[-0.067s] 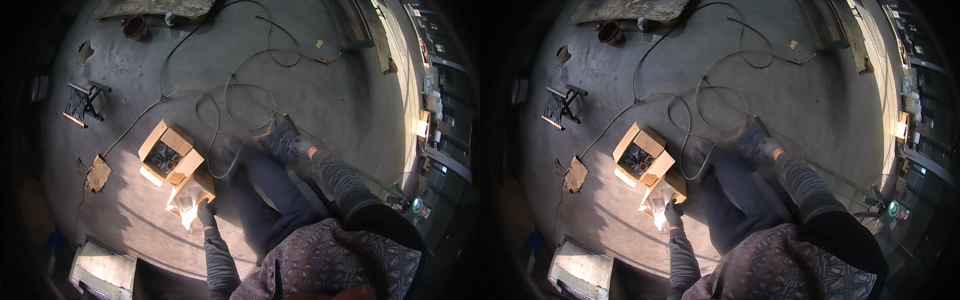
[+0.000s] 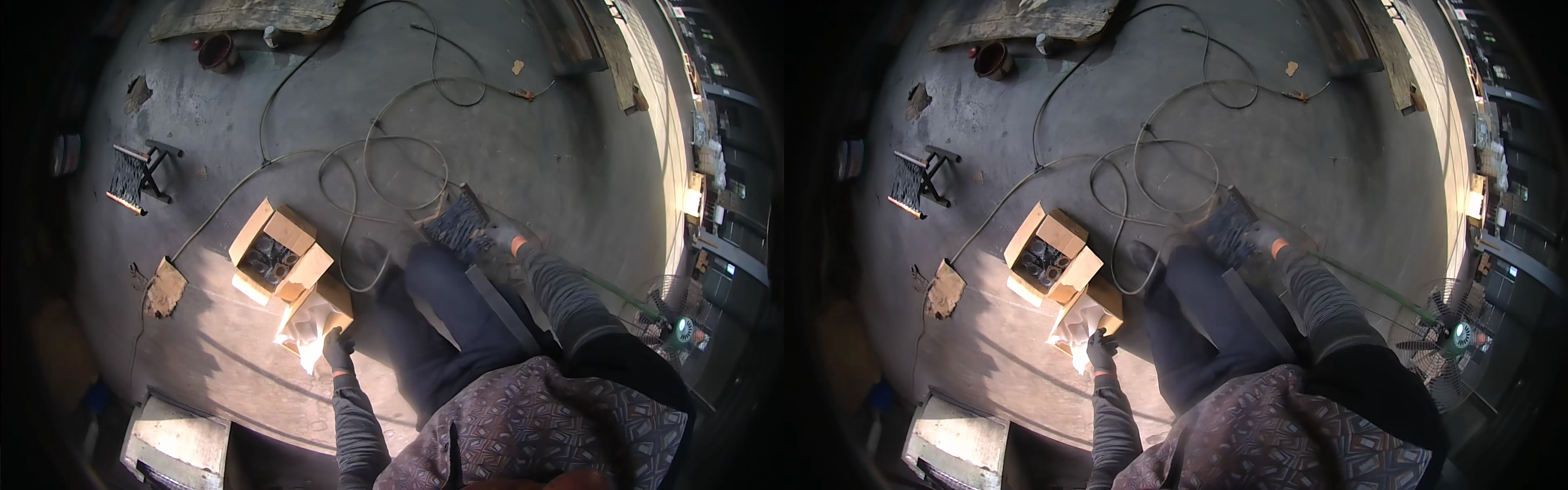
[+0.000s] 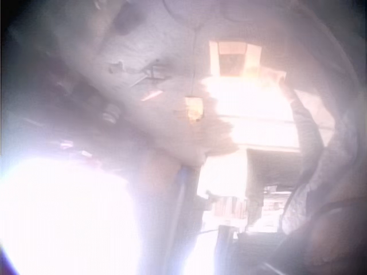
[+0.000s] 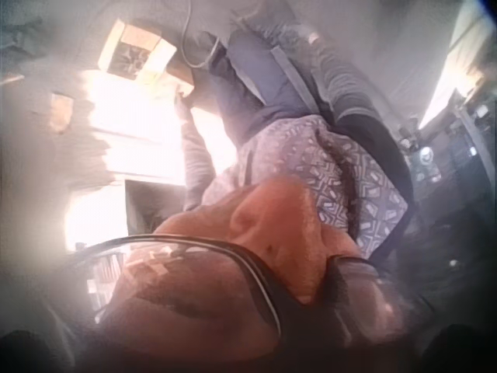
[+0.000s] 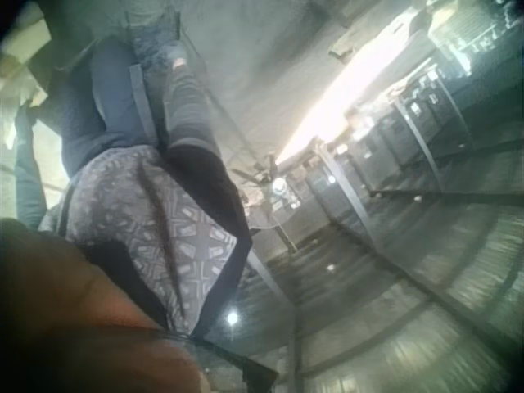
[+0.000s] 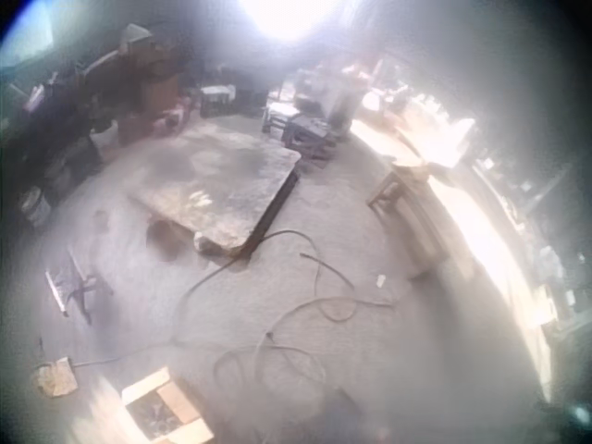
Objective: The person sits on the floor and uses a handheld air nozzle to blow air onto metal parts taken from a cardboard box. They repeatedly pick up each part, direct the nozzle at it, and place it into a second box lined with white paper.
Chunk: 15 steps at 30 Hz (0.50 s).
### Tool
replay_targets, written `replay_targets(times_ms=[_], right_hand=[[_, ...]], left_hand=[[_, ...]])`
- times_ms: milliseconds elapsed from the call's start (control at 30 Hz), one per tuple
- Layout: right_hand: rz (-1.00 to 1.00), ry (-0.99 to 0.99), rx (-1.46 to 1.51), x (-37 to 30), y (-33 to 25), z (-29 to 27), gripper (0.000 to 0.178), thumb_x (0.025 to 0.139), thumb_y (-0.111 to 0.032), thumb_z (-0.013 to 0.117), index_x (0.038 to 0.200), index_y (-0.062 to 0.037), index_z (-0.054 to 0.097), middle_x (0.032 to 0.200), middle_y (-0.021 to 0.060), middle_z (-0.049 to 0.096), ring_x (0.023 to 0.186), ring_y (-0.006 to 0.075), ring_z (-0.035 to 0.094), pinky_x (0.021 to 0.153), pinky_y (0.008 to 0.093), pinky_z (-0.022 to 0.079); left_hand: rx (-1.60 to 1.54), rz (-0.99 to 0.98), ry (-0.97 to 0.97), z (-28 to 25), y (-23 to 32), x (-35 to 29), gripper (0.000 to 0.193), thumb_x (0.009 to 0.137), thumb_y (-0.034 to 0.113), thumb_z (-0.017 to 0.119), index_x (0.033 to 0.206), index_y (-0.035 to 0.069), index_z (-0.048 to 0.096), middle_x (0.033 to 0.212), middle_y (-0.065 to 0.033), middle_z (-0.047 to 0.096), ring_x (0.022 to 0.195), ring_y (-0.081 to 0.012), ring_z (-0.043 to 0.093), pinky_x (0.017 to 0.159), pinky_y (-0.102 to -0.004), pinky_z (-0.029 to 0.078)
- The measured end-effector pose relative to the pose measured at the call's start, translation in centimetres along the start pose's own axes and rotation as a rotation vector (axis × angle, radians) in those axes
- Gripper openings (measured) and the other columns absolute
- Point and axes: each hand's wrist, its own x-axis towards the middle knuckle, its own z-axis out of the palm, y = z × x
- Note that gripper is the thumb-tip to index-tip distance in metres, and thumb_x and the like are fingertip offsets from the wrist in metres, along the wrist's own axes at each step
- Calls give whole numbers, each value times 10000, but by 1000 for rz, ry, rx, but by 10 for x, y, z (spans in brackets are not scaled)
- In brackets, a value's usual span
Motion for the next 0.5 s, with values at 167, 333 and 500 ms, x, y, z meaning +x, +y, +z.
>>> replay_targets(times_ms=[167, 333, 500], right_hand=[[-24, 129, -292, 35, 65, -80, 398, 970, -389, 612, 1169, -66, 734, 1001, 149, 764, 880, 310, 726, 798, 422, 554], [172, 292, 105, 71, 97, -170, 365, 996, -320, 608, 1150, 1, 690, 846, 48, 678, 718, 156, 629, 689, 350, 526], [223, 180, 229, 121, 139, -223, 332, 992, -278, 604, 1143, 10, 673, 839, 62, 668, 705, 155, 626, 653, 347, 521]], left_hand=[[111, -16, -20, 2, -7, -6, 218, 994, 267, 641, 1071, 64, 665, 764, -101, 688, 514, -162, 582, 429, -263, 397], [154, -4, -10, 47, 15, 22, 233, 1013, 256, 624, 1062, 34, 674, 807, -101, 694, 552, -166, 606, 488, -292, 464], [202, 167, -41, 141, 53, 48, 259, 1057, 253, 606, 1107, 12, 686, 813, -81, 700, 606, -134, 606, 572, -271, 499]])
